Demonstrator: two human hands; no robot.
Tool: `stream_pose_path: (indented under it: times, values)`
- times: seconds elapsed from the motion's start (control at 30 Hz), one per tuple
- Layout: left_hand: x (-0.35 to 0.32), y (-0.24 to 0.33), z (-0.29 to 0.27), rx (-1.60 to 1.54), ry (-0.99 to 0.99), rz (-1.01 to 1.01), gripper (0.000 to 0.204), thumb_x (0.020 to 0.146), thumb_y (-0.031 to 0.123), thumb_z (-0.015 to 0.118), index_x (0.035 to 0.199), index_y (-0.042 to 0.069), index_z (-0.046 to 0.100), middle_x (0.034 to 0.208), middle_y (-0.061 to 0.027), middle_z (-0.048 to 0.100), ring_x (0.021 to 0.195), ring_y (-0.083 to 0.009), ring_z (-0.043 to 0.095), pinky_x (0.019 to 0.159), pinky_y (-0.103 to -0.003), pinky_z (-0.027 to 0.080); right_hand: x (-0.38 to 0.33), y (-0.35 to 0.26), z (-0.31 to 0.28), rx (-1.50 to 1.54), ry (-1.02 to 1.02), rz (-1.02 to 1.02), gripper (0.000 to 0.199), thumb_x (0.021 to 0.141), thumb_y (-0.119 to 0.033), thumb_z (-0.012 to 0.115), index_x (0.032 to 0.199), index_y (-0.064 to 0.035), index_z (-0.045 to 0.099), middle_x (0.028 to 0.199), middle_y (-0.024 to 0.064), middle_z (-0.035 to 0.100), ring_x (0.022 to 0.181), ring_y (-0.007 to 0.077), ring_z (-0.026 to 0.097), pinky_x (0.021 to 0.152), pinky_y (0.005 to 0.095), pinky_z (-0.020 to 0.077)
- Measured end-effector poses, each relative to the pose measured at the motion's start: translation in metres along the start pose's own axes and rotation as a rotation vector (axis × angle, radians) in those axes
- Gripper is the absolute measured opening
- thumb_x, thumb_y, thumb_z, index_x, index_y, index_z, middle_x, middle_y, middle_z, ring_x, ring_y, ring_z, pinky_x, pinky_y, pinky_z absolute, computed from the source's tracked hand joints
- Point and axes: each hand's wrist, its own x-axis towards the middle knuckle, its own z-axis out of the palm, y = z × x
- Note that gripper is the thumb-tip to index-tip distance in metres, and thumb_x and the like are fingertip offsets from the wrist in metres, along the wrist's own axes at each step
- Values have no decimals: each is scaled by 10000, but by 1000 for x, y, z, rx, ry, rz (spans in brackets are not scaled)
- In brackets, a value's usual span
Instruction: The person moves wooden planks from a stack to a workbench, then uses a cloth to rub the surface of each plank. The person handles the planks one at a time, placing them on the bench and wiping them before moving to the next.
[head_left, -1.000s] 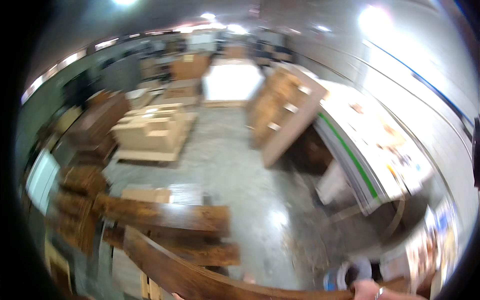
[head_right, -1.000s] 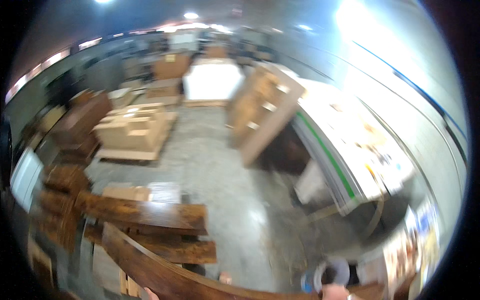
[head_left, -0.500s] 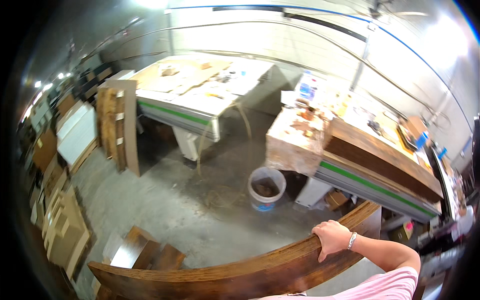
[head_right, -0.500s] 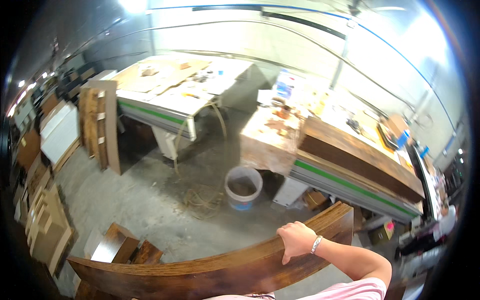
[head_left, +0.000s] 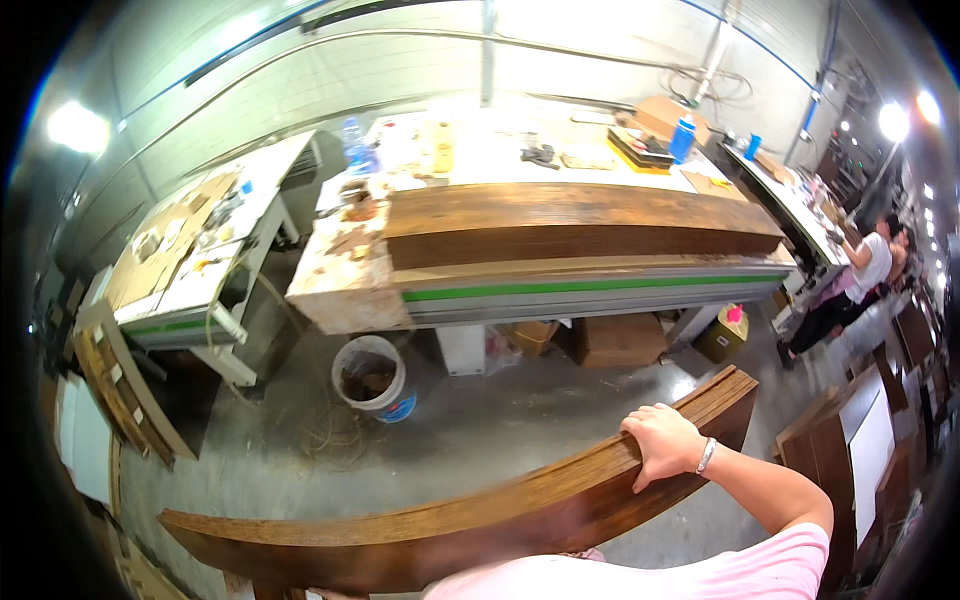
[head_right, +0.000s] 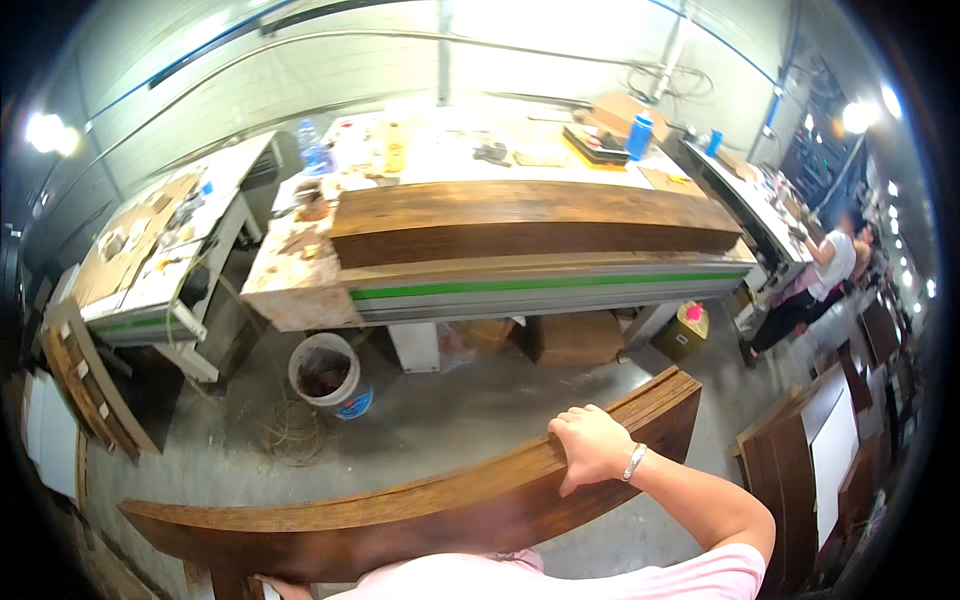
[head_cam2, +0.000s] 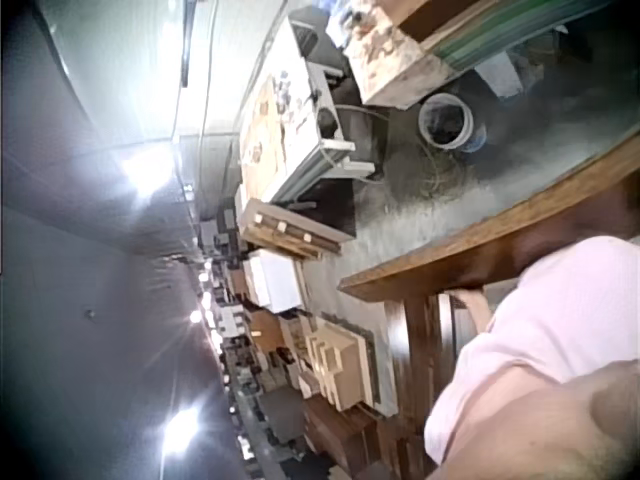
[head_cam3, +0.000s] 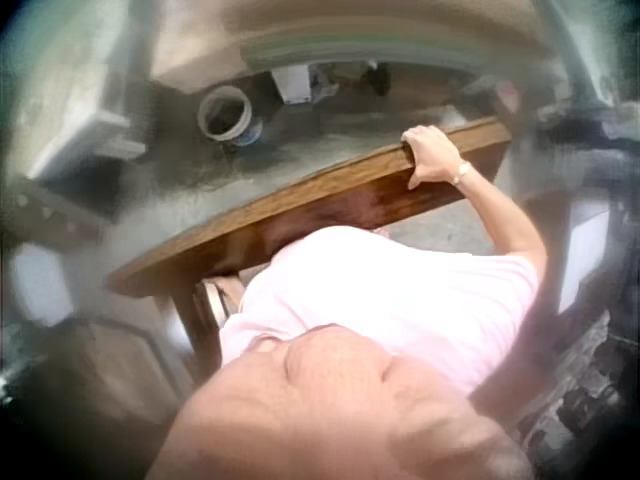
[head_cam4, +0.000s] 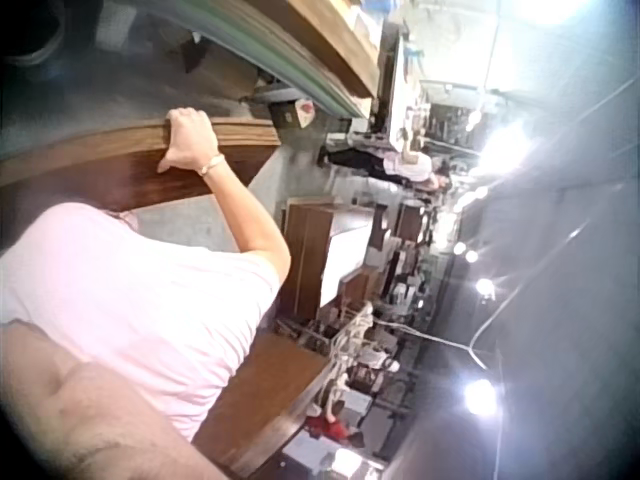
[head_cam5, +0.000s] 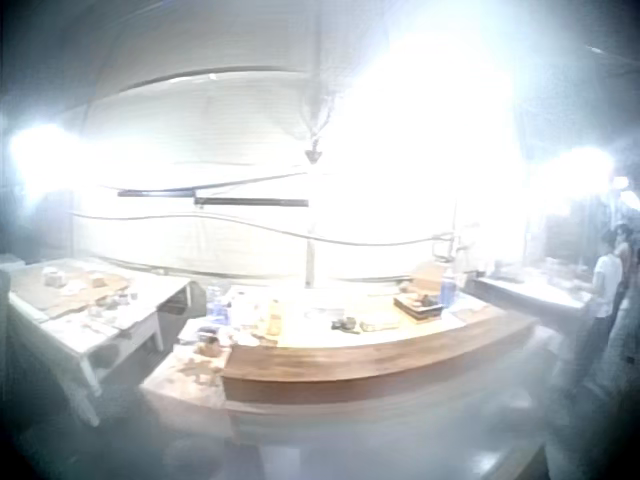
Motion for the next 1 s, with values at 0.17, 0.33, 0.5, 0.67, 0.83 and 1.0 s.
stream_pose_path:
  times: [0.17,0.33,0.5,0.67,0.83,1.0]
  values:
    - [4,-78,84,15,-219,139,787,930,667,323,1508,142,225,1540,-70,266,1369,-303,319,1133,-460,272,-58,150,7,101,136,169,773,376,-417,889,980,-24,612,963,103,615,967,286,565,884,365,417]
    - [-24,-118,233,-104,-205,62,777,932,661,330,1502,141,243,1539,-63,271,1366,-298,324,1130,-444,281,-91,256,-35,183,131,306,808,374,-432,901,1005,-16,615,980,132,616,990,308,565,901,375,419]
    - [-47,-156,374,-113,-128,24,760,934,656,336,1483,132,290,1529,-55,295,1349,-289,346,1113,-429,302,-102,339,-53,242,150,427,851,344,-413,921,1036,-21,617,996,139,614,995,335,558,899,397,431]
    - [-39,-220,458,-140,-268,-55,767,927,670,337,1476,136,303,1518,-54,311,1335,-284,361,1096,-438,323,-99,422,-56,229,259,449,826,336,-375,927,1024,-46,612,990,116,596,988,322,541,898,394,429]
    - [-27,-270,533,-127,-297,-76,766,926,671,334,1475,137,309,1527,-65,303,1358,-301,338,1110,-461,310,-73,505,-96,297,257,492,803,281,-324,921,965,-49,605,955,115,597,958,328,540,869,389,429]
    - [-42,-310,587,-109,-229,-73,790,918,688,323,1482,135,300,1525,-66,315,1374,-303,326,1129,-481,278,-50,593,-105,297,306,397,816,264,-354,920,955,-49,611,965,128,603,956,337,548,872,394,426]
